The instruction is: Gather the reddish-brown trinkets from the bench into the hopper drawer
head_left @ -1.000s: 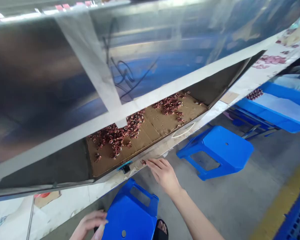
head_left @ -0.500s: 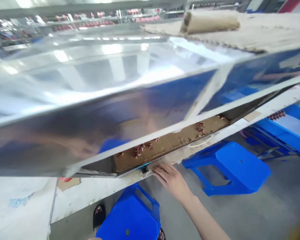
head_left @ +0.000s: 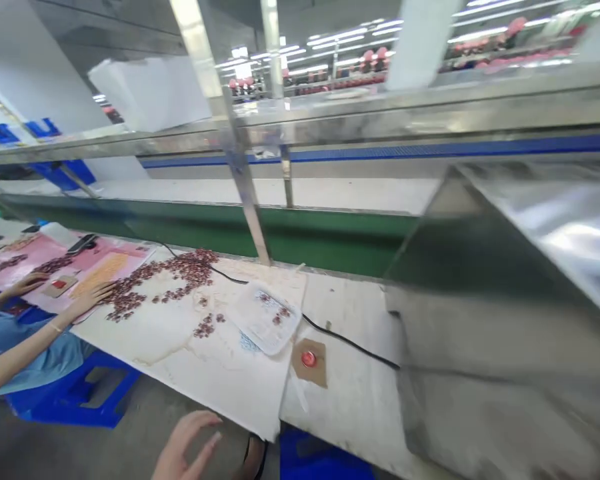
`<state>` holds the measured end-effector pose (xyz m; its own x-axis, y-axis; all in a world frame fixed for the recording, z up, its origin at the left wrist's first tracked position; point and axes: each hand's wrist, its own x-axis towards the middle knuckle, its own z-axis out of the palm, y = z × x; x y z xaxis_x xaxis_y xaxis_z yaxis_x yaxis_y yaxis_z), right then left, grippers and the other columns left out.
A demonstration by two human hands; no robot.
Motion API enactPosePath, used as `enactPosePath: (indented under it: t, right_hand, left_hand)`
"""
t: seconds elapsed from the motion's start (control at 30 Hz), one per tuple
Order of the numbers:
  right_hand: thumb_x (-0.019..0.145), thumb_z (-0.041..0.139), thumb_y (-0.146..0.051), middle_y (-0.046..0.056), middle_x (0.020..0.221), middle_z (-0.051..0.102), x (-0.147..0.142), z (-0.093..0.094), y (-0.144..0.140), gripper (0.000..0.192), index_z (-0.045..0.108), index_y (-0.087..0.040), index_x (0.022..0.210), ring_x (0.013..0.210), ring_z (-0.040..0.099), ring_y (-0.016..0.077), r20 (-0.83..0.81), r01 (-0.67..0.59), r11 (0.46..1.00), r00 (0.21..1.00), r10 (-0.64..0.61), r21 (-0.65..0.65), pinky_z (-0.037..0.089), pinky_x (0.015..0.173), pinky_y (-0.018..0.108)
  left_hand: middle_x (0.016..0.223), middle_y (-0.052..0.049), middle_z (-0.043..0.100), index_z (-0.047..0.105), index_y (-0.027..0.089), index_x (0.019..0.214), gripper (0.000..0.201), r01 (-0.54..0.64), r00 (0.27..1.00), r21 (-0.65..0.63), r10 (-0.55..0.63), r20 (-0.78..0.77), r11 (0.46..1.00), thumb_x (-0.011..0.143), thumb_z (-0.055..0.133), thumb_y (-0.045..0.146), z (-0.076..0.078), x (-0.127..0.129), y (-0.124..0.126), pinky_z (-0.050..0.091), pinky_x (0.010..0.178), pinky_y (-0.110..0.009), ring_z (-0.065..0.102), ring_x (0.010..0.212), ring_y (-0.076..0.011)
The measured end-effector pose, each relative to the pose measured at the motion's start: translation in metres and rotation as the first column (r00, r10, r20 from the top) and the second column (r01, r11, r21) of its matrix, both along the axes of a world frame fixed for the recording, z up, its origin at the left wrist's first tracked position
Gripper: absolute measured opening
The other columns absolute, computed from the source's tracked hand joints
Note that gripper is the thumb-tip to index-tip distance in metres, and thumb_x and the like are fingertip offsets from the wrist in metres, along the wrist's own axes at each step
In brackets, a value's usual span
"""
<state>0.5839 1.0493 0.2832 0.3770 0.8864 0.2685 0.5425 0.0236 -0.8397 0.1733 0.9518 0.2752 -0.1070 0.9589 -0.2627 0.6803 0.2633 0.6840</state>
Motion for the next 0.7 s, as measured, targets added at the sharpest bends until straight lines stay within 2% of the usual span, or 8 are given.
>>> enactPosePath:
  t: [0.13, 0.2, 0.3, 0.37, 0.47, 0.53, 0.6, 0.7]
  right_hand:
    - [0.103, 0.068, -0.044, 0.008, 0.134, 0.069, -0.148, 0.002, 0.029, 0.022, 0.071, -0.036, 0.123, 0.116, 0.068, 0.0254, -0.032, -0.224, 0.973, 0.974, 0.223, -0.048, 0.064, 0.090, 0.040]
    - [0.101, 0.071, -0.045, 0.006, 0.130, 0.071, -0.227, 0.000, 0.035, 0.023, 0.072, -0.037, 0.122, 0.114, 0.070, 0.0250, -0.026, -0.333, 0.939, 0.943, 0.332, -0.081, 0.065, 0.087, 0.038]
    - [0.104, 0.067, -0.042, 0.009, 0.129, 0.072, -0.329, -0.009, 0.071, 0.030, 0.069, -0.025, 0.129, 0.112, 0.072, 0.0243, 0.012, -0.465, 0.870, 0.881, 0.473, -0.164, 0.065, 0.092, 0.042]
    - [0.106, 0.065, -0.032, 0.012, 0.140, 0.068, -0.379, -0.022, 0.125, 0.035, 0.064, -0.022, 0.139, 0.125, 0.068, 0.0275, 0.058, -0.509, 0.823, 0.841, 0.538, -0.253, 0.061, 0.103, 0.048]
    - [0.104, 0.066, -0.026, 0.014, 0.148, 0.062, -0.421, -0.047, 0.229, 0.041, 0.061, -0.021, 0.144, 0.134, 0.062, 0.0309, 0.166, -0.493, 0.758, 0.781, 0.602, -0.427, 0.052, 0.113, 0.056]
    - [0.103, 0.068, -0.030, 0.013, 0.144, 0.064, -0.431, -0.061, 0.288, 0.039, 0.063, -0.020, 0.140, 0.128, 0.064, 0.0299, 0.233, -0.438, 0.710, 0.737, 0.635, -0.551, 0.055, 0.109, 0.056]
    - [0.103, 0.070, -0.033, 0.010, 0.131, 0.069, -0.434, -0.070, 0.324, 0.034, 0.066, -0.017, 0.132, 0.115, 0.070, 0.0261, 0.266, -0.386, 0.639, 0.678, 0.686, -0.665, 0.061, 0.099, 0.050]
    - [0.103, 0.070, -0.034, 0.007, 0.117, 0.073, -0.431, -0.069, 0.341, 0.026, 0.069, -0.015, 0.121, 0.099, 0.073, 0.0210, 0.284, -0.350, 0.549, 0.581, 0.763, -0.759, 0.064, 0.088, 0.042]
  left_hand:
    - [0.127, -0.009, 0.072, 0.071, 0.017, 0.113, 0.032, -0.196, 0.941, 0.128, 0.223, -0.254, 0.972, 0.097, 0.072, 0.044, -0.008, -0.147, 0.088, 0.052, 0.109, -0.056, 0.066, 0.123, -0.0286]
    - [0.134, -0.010, 0.069, 0.070, 0.018, 0.118, 0.031, -0.242, 0.894, 0.192, 0.295, -0.336, 0.951, 0.097, 0.071, 0.041, -0.016, -0.205, 0.130, 0.052, 0.110, -0.057, 0.065, 0.126, -0.0292]
    - [0.136, -0.011, 0.068, 0.069, 0.018, 0.122, 0.033, -0.228, 0.871, 0.250, 0.312, -0.380, 0.941, 0.098, 0.071, 0.041, -0.035, -0.257, 0.175, 0.051, 0.111, -0.057, 0.064, 0.127, -0.0295]
    - [0.136, -0.011, 0.068, 0.068, 0.019, 0.124, 0.033, -0.173, 0.891, 0.261, 0.264, -0.369, 0.950, 0.099, 0.070, 0.040, -0.049, -0.266, 0.194, 0.052, 0.111, -0.057, 0.064, 0.128, -0.0293]
    - [0.138, -0.011, 0.068, 0.068, 0.020, 0.125, 0.031, -0.086, 0.921, 0.268, 0.179, -0.345, 0.960, 0.101, 0.067, 0.040, -0.069, -0.262, 0.226, 0.053, 0.110, -0.055, 0.064, 0.128, -0.0285]
    - [0.138, -0.011, 0.067, 0.068, 0.021, 0.127, 0.032, -0.041, 0.930, 0.272, 0.136, -0.342, 0.961, 0.101, 0.067, 0.039, -0.079, -0.263, 0.259, 0.054, 0.110, -0.055, 0.065, 0.127, -0.0282]
    - [0.139, -0.011, 0.067, 0.067, 0.021, 0.129, 0.033, -0.001, 0.931, 0.271, 0.100, -0.351, 0.963, 0.101, 0.067, 0.039, -0.087, -0.271, 0.299, 0.053, 0.110, -0.056, 0.064, 0.128, -0.0288]
    - [0.146, -0.012, 0.063, 0.065, 0.021, 0.133, 0.037, 0.047, 0.925, 0.263, 0.058, -0.376, 0.964, 0.100, 0.068, 0.039, -0.094, -0.293, 0.356, 0.051, 0.113, -0.059, 0.061, 0.133, -0.0308]
